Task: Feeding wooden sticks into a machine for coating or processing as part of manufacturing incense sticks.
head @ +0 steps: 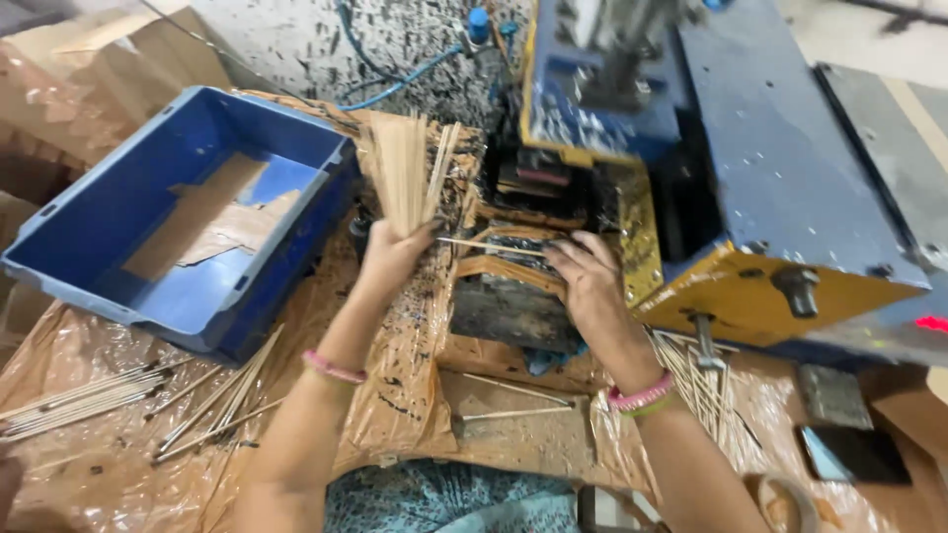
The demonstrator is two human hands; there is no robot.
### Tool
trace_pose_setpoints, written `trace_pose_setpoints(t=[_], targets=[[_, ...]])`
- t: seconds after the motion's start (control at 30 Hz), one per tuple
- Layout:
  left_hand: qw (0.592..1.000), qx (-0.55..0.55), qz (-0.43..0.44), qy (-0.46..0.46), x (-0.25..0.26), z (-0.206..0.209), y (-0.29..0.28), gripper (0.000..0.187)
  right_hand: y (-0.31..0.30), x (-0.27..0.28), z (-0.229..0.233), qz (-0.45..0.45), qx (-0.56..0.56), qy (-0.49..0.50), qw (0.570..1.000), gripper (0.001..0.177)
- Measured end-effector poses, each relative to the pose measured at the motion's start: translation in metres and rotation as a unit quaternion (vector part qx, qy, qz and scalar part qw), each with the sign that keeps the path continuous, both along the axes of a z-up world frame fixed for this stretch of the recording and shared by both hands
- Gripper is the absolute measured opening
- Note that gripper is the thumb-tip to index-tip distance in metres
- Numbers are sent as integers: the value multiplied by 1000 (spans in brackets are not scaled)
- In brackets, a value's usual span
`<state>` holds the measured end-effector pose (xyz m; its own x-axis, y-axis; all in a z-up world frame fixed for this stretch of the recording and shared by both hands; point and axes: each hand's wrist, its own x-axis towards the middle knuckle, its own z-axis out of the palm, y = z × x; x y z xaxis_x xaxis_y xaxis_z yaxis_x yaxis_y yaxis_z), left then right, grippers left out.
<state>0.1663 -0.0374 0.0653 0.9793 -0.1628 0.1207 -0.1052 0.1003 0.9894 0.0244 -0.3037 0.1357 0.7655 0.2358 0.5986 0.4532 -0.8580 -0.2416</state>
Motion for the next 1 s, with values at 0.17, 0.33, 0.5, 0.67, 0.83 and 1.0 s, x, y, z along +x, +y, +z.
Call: trace_pose_setpoints(t=[0.17, 0.33, 0.5, 0.67, 0.83, 1.0], targets=[[987, -113, -75, 92, 1, -10, -36, 16, -18, -7, -33, -80, -50, -29, 995, 41], [967, -208, -129, 72, 8, -27, -43, 21, -6, -15, -26, -184, -65, 118, 974, 37], [974, -157, -114, 112, -13, -7, -29, 21, -61, 39, -112, -249, -60, 346, 903, 37], [999, -29, 20, 30, -68, -13, 11, 14, 3, -74, -5, -180, -82, -29, 980, 28], [999, 16, 51, 0, -138, -83, 65, 13, -73, -176, -99, -301, 45, -25, 952, 23], [977, 33, -117, -175, -164, -82, 41, 20, -40, -180, -123, -232, 264, 116, 929, 35]])
